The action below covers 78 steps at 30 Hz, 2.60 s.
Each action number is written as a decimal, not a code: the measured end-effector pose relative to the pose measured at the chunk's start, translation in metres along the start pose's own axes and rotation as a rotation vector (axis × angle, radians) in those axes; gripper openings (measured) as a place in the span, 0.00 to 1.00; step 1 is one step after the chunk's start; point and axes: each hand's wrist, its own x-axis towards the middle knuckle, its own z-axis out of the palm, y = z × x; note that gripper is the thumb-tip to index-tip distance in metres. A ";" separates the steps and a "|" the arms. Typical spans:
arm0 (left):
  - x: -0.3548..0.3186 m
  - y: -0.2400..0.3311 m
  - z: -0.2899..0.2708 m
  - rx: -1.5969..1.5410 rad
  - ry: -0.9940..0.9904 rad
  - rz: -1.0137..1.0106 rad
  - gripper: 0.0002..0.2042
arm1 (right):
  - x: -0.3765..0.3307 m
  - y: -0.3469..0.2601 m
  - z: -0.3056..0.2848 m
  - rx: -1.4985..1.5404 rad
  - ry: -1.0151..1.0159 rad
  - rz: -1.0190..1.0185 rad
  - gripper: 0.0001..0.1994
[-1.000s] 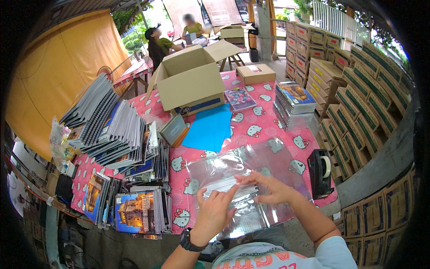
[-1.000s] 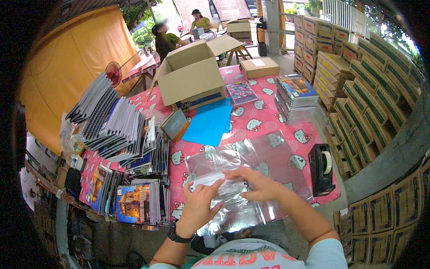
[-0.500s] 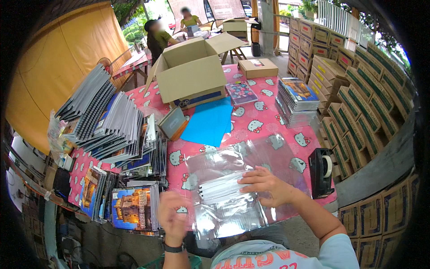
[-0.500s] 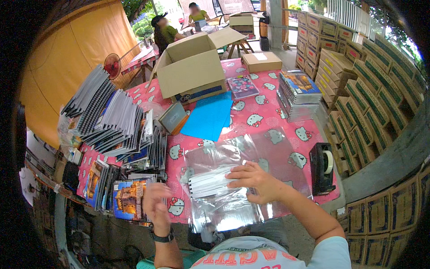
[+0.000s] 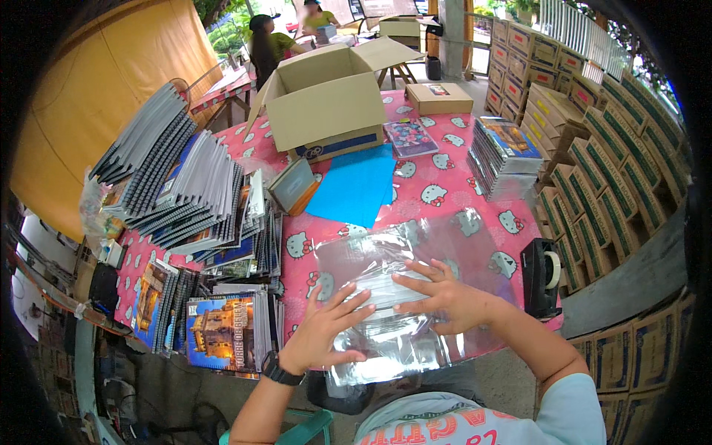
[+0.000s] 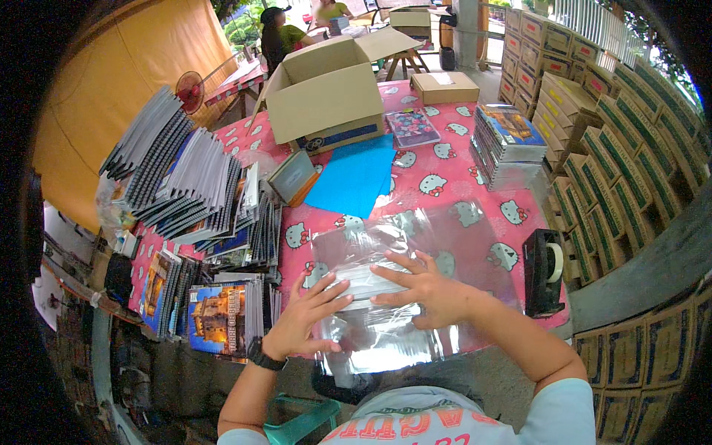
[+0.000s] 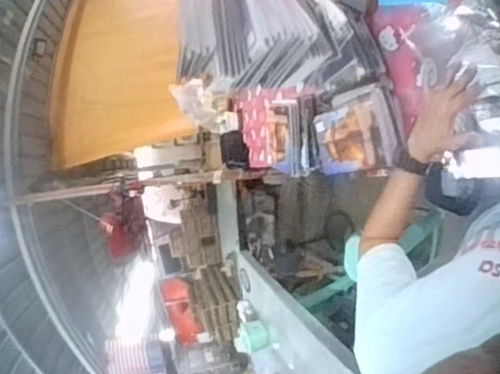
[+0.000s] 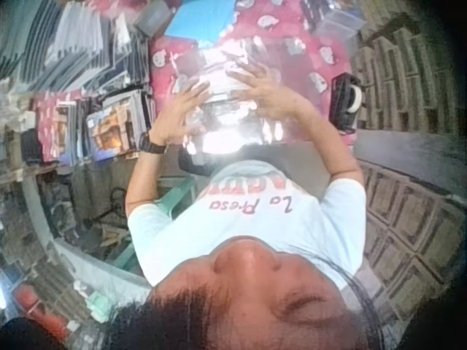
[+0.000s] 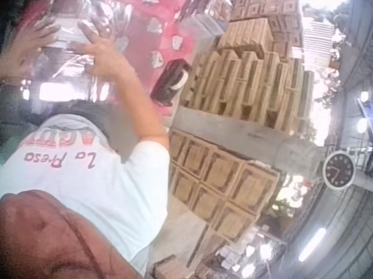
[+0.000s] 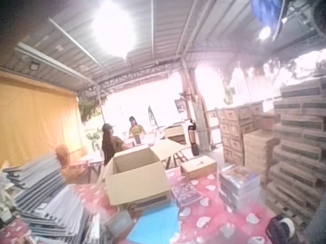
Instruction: The person places a stack of notebooks into a clear plastic bag and uses tape to seal the bag.
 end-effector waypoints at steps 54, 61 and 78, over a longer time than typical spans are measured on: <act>0.041 0.014 -0.013 0.001 -0.238 0.112 0.41 | -0.287 0.045 0.135 1.239 1.279 1.352 0.06; 0.040 0.010 -0.013 0.079 -0.252 0.131 0.41 | -0.093 0.007 0.016 1.440 0.637 0.659 0.06; 0.010 -0.016 0.007 -0.598 0.345 -0.110 0.40 | 0.004 0.011 -0.065 -0.239 -0.262 0.702 0.29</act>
